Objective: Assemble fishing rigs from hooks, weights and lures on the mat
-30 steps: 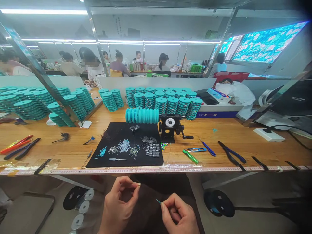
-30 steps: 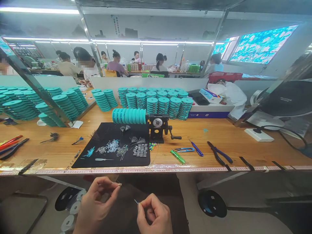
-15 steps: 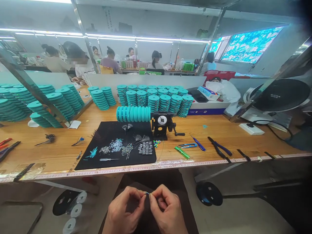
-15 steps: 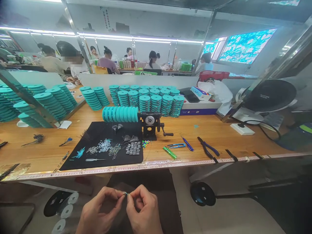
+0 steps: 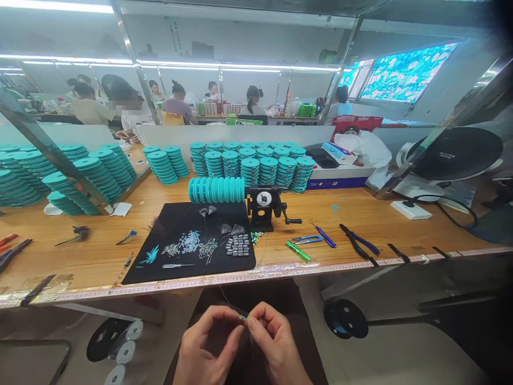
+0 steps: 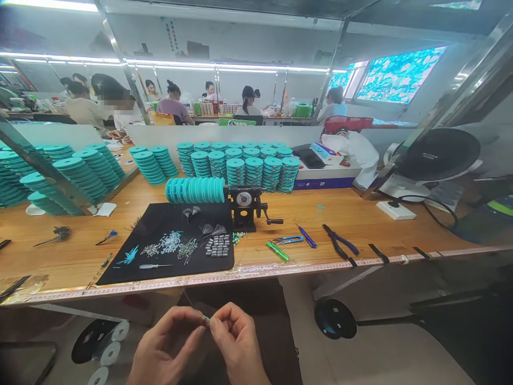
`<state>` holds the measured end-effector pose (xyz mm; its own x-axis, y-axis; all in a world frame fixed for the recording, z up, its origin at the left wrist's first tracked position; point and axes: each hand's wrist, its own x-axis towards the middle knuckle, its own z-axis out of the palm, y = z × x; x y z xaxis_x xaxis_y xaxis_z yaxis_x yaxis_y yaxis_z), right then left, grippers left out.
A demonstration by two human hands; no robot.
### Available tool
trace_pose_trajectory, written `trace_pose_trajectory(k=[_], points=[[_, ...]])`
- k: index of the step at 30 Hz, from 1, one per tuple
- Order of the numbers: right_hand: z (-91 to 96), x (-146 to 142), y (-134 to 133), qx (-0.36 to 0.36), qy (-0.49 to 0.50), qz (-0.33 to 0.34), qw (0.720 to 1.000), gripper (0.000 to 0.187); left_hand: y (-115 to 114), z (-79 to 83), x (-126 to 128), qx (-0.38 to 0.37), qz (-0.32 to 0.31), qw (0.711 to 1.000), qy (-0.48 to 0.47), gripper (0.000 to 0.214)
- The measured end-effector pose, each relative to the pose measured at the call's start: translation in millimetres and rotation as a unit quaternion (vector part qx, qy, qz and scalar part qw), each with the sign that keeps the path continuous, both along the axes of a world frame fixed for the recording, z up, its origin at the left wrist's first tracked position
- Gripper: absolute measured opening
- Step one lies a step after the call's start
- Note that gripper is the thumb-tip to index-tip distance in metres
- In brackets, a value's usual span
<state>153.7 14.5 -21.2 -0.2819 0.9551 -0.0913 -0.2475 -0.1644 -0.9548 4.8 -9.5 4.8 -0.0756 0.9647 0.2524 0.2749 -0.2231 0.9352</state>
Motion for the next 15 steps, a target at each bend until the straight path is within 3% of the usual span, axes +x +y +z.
trace_pose_trajectory(k=[3,6,9,15], points=[[-3.6,-0.4,-1.2,-0.003,0.028,0.006,1.000,0.038,1.6,-2.3,1.7,-0.053,-0.023,0.991,-0.120,0.017],[-3.5,-0.6,-3.0,-0.007,0.033,0.009,0.999,0.039,3.9,-2.5,0.8,-0.102,-0.039,0.980,-0.164,0.023],[0.1,-1.1,-4.0,-0.013,0.033,0.005,0.999,0.039,5.6,-0.4,-0.7,-0.100,-0.042,0.988,-0.114,0.016],[5.0,-2.1,-2.5,-0.005,-0.032,0.003,0.999,0.043,8.0,-4.0,-0.4,0.005,-0.036,0.999,0.013,0.013]])
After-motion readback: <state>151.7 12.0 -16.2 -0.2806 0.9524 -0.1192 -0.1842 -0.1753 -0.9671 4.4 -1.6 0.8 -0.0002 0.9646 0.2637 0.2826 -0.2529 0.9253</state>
